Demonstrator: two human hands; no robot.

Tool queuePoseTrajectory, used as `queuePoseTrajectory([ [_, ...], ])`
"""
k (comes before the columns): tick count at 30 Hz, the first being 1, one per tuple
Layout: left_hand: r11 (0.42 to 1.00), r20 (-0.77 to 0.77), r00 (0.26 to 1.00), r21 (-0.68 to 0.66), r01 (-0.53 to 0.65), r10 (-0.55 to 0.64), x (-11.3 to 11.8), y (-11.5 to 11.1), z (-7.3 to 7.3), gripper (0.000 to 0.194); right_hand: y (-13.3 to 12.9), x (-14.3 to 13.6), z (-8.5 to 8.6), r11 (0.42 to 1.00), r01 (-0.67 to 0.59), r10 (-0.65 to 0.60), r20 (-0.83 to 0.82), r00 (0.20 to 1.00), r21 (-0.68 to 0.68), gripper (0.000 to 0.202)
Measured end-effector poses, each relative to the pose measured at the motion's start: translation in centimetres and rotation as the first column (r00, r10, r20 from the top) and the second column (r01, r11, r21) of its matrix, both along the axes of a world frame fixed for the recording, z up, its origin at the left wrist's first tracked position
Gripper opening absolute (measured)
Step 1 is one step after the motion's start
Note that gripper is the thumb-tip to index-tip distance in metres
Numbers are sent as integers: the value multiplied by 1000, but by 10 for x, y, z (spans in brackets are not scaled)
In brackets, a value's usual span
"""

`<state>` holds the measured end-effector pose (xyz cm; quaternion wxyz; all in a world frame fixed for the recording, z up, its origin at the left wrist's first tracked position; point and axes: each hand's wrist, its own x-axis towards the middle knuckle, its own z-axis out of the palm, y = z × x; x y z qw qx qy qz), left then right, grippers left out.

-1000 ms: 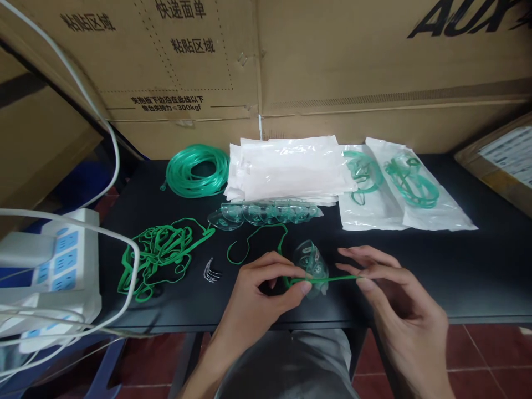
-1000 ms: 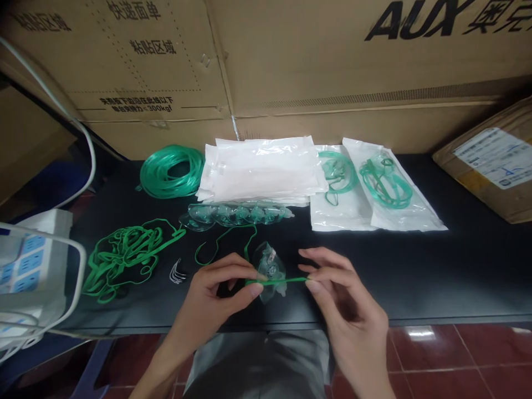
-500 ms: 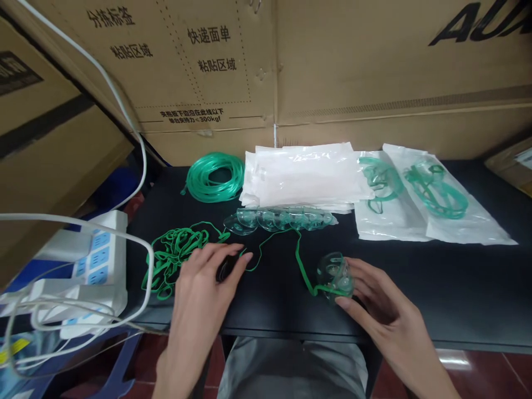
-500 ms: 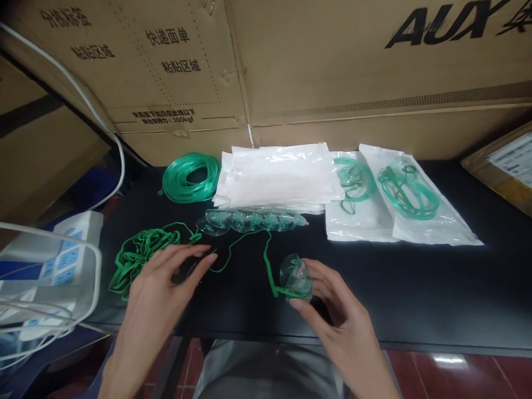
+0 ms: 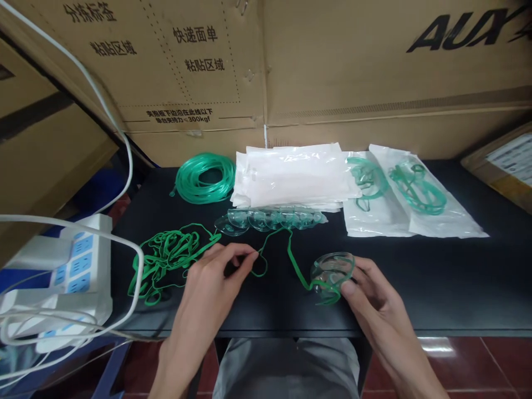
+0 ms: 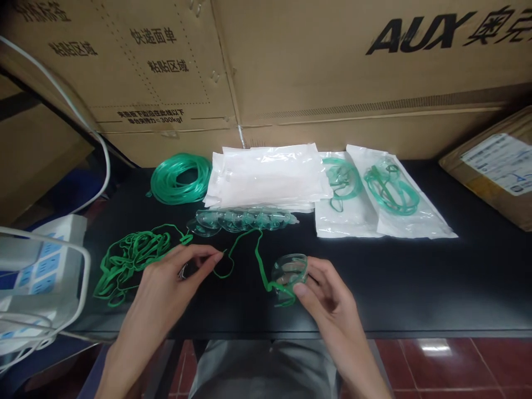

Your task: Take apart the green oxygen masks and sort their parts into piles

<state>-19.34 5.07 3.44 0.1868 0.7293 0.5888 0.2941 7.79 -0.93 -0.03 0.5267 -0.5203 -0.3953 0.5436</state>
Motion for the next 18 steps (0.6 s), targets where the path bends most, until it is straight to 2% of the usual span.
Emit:
queuePoseTrajectory([
  [3, 995, 164, 982, 20, 96, -98, 22, -6, 6, 9, 1, -5, 3, 1000, -12, 13, -42, 999, 17, 29],
  [8, 968, 250, 937, 105, 226, -246, 46, -9, 9, 14, 2, -6, 3, 998, -41, 40, 27, 999, 41, 41],
  [18, 962, 233, 936, 134, 238, -264, 53, -8, 9, 10, 2, -9, 7, 989, -103, 96, 64, 993, 109, 39],
])
